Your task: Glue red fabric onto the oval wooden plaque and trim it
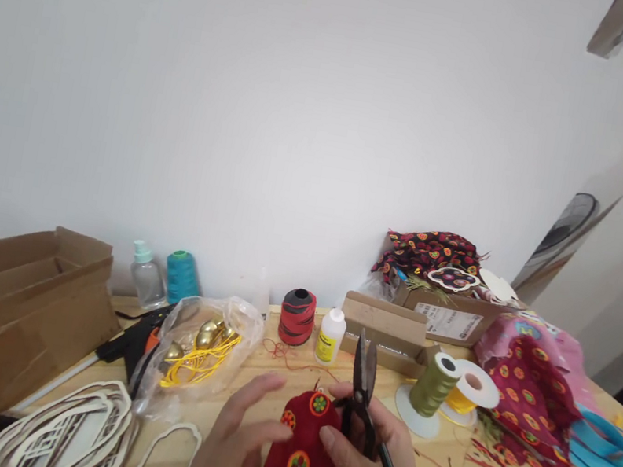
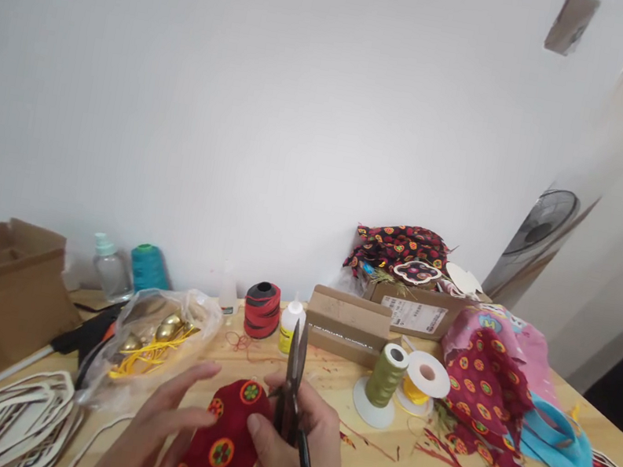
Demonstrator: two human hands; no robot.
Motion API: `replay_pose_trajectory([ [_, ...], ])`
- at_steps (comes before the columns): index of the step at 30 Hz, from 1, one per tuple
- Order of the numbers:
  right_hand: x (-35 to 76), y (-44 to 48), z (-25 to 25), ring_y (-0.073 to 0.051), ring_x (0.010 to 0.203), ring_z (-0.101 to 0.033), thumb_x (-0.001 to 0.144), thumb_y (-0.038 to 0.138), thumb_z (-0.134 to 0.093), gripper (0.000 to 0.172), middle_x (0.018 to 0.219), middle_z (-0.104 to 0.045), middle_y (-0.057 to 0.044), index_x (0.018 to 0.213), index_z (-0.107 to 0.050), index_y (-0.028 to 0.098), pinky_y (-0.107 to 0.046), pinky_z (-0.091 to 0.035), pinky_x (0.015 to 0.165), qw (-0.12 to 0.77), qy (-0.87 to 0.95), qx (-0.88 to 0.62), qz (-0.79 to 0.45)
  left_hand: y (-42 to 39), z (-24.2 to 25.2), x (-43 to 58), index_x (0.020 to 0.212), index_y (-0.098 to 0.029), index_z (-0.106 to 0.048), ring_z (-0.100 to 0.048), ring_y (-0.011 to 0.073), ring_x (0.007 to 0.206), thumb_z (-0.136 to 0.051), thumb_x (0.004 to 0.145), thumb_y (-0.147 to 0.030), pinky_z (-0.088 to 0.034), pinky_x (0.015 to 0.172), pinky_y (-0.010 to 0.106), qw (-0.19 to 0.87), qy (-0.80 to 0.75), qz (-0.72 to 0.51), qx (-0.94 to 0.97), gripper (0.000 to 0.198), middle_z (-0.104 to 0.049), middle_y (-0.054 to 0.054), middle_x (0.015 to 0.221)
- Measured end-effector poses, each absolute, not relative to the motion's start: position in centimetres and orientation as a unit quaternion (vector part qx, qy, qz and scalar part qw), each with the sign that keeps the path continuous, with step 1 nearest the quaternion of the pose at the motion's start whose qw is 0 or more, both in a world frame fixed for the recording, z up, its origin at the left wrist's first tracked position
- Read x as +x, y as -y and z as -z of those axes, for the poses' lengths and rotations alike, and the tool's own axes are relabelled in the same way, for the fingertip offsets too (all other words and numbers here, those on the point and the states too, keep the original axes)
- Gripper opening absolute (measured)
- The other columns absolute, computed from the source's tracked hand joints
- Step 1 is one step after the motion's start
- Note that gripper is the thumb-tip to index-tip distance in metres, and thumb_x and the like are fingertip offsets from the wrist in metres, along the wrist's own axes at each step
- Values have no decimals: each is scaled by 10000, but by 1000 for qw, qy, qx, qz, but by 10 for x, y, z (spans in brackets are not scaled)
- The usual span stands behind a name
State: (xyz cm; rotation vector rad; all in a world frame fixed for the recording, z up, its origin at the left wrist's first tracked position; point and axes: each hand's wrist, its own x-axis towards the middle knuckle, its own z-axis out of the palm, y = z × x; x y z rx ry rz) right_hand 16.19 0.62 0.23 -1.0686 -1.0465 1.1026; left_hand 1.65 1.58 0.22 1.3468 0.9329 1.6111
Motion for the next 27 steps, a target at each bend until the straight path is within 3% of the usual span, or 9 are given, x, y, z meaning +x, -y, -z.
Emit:
replay_pose_trajectory([
  [3,159,-5,0,-105,468,-446,627,285,-682,260,555,-496,49,865,-620,203,-198,-385,437,602,479,-516,-376,-22,-7,12,838,-216,-706,-551,277,1015,-694,635,-288,-437,844,296,574,-380,-590,422,216,-642,96,1072],
  [6,154,-5,5,-114,480,-468,622,261,-666,246,535,-502,46,859,-634,202,-204,-405,461,595,515,-523,-327,-25,-5,13,898,-188,-678,-623,271,874,-695,630,-345,-503,712,311,681,-363,-515,374,311,-690,104,957],
  [11,152,-8,6,-114,487,-488,671,352,-642,270,595,-549,10,863,-611,165,-211,-401,453,580,526,-518,-343,-28,8,17,788,-149,-682,-662,244,705,-760,563,-265,-513,595,288,684,-395,-476,386,265,-721,93,744],
  [14,165,-11,-2,-98,455,-438,770,422,-535,315,597,-491,23,936,-574,157,-202,-357,411,545,582,-504,-333,-32,8,14,789,-146,-675,-665,213,637,-753,576,-257,-514,593,286,707,-377,-481,356,252,-724,82,720],
  [21,200,-13,-23,-133,513,-470,764,348,-575,206,614,-527,1,886,-594,184,-221,-345,460,298,803,-507,-93,-37,4,7,801,-149,-670,-664,188,621,-757,574,-226,-520,578,261,692,-388,-509,336,255,-728,61,705],
  [27,210,-4,-11,-165,512,-542,723,226,-579,185,637,-594,-42,895,-595,160,-236,-374,455,212,831,-513,-33,-34,5,11,799,-138,-673,-667,201,615,-754,572,-259,-524,553,256,665,-410,-512,357,271,-722,61,667],
])
